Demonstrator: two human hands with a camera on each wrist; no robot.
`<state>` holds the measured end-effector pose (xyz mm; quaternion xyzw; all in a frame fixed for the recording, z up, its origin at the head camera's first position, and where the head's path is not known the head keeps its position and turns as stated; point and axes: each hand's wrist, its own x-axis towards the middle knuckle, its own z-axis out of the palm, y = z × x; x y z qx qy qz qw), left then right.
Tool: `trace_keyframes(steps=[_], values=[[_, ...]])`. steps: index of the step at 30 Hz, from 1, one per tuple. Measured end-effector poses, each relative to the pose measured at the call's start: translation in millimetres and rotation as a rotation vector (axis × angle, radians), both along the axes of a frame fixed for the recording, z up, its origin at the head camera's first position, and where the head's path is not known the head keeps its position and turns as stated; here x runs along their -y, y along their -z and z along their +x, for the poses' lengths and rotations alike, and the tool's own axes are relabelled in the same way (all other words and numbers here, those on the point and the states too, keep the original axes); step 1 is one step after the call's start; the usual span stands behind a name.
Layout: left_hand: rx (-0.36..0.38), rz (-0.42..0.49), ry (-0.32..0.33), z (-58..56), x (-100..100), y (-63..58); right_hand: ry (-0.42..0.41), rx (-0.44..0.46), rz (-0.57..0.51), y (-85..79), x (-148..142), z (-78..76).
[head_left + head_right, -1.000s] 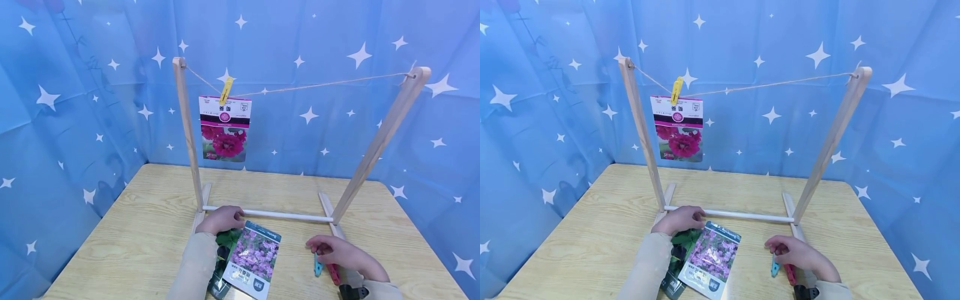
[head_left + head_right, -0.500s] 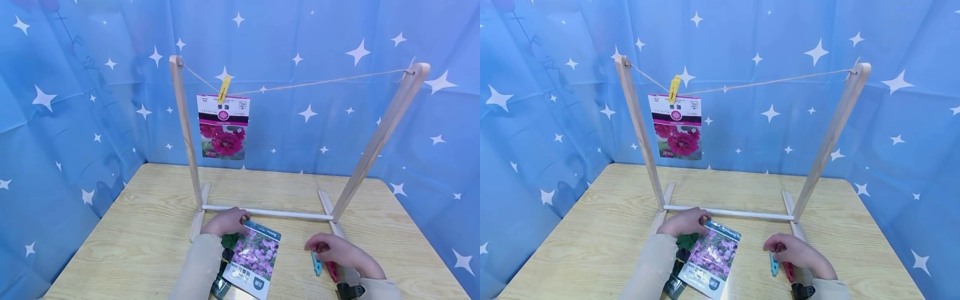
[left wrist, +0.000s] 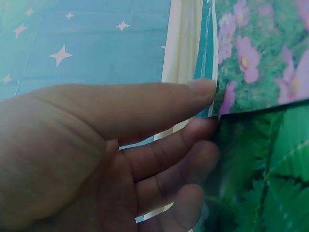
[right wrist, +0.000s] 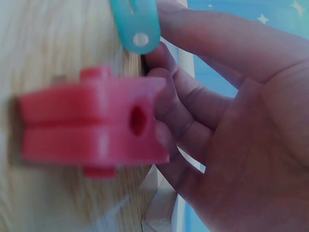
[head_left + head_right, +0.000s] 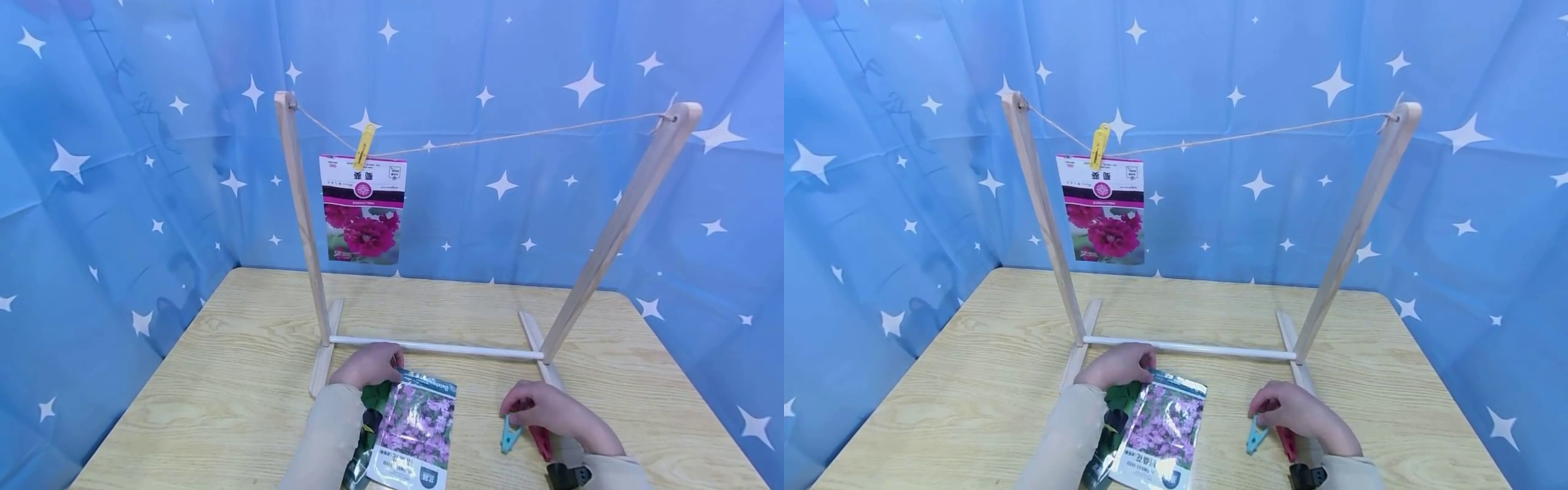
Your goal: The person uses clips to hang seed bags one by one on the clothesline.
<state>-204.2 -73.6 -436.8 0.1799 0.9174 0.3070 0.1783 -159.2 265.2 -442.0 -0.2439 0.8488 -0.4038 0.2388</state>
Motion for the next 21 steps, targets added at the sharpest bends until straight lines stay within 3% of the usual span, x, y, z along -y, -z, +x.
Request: trace_keyframes(steps=[10, 17, 21], values=[[0.005, 0.037, 0.017, -2.6, 6.9, 0.9, 0.036, -0.022, 0.052, 0.4, 2.1, 1.3], [0.078, 0.108, -0.060, -1.6, 6.5, 0.6, 0.090, -0.017, 0.088, 0.6, 1.0, 1.0], [0.061, 0.094, -0.046, -1.4, 5.7, -1.3, 0.135, -0.026, 0.094, 1.9, -0.6, -0.5]])
